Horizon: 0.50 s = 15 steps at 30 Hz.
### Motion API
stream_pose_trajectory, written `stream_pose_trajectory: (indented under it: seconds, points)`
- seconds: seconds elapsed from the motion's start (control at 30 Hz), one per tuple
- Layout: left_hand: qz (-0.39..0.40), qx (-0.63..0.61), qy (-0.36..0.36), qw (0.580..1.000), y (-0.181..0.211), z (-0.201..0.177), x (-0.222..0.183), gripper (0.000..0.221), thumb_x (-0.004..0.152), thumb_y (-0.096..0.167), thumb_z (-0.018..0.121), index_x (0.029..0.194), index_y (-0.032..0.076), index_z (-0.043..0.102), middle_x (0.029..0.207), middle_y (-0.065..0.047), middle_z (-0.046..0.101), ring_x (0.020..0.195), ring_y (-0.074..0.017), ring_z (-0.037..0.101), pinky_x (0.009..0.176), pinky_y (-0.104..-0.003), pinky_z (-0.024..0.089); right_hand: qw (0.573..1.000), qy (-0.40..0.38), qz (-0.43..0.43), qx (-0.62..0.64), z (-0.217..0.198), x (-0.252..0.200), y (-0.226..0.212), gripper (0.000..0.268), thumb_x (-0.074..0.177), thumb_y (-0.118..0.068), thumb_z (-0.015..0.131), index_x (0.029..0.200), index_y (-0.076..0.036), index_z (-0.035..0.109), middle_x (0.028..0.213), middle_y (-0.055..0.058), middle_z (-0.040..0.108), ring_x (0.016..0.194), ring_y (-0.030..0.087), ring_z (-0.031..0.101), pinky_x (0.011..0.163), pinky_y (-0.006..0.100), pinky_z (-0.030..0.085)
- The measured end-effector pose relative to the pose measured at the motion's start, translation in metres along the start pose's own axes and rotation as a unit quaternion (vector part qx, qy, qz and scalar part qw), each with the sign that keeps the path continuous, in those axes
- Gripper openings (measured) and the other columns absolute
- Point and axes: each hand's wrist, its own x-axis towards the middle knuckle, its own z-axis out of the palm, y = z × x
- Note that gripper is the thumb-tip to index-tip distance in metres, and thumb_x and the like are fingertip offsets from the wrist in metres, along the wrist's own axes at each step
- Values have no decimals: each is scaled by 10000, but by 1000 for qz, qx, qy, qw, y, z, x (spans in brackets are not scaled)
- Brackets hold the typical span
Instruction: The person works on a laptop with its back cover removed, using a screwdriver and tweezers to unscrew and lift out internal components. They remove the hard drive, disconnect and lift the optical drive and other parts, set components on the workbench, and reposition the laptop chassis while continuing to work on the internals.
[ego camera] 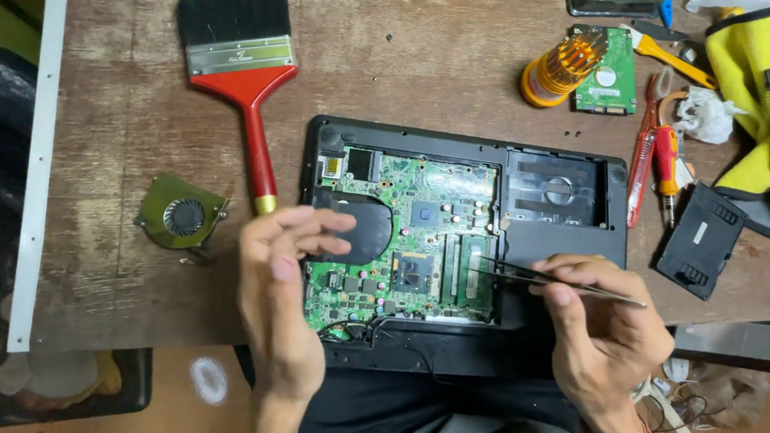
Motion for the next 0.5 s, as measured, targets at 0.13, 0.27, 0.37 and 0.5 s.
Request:
stream_pose_trajectory:
  seconds: [0.13, 0.27, 0.37, 0.5]
  points:
    - [5, 81, -58, 995, 18, 20, -19, 384, 1032, 362, 418, 1139, 23, 563, 1060, -105, 742, 878, -208, 708, 835, -312, 569, 998, 65, 13, -17, -19, 1, 11, 184, 1072, -148, 589, 1095, 18, 512, 1014, 147, 577, 946, 338, 703, 924, 419, 625]
    - [103, 153, -149, 971, 5, 50, -30, 235, 1004, 235, 541, 1137, 50, 598, 1073, -92, 718, 863, -221, 682, 849, -349, 512, 993, 100, 46, -31, -41, 5, 13, 175, 1101, -162, 535, 1094, 7, 490, 986, 214, 580, 937, 295, 654, 670, 342, 654]
    - [169, 240, -171, 940, -4, 66, -34, 239, 970, 149, 651, 1187, 74, 585, 1106, -68, 722, 923, -237, 677, 871, -394, 453, 992, 105, 50, -43, -55, 0, 17, 138, 1099, -124, 516, 1078, 10, 493, 968, 223, 595, 898, 286, 646, 686, 333, 635]
    - [216, 336, -160, 903, -7, 76, -35, 302, 920, 41, 714, 1197, 82, 600, 1058, -50, 731, 969, -235, 675, 903, -408, 423, 992, 101, 60, -47, -66, -10, 25, 104, 1077, -107, 536, 1044, -12, 512, 944, 199, 613, 895, 289, 667, 906, 382, 557]
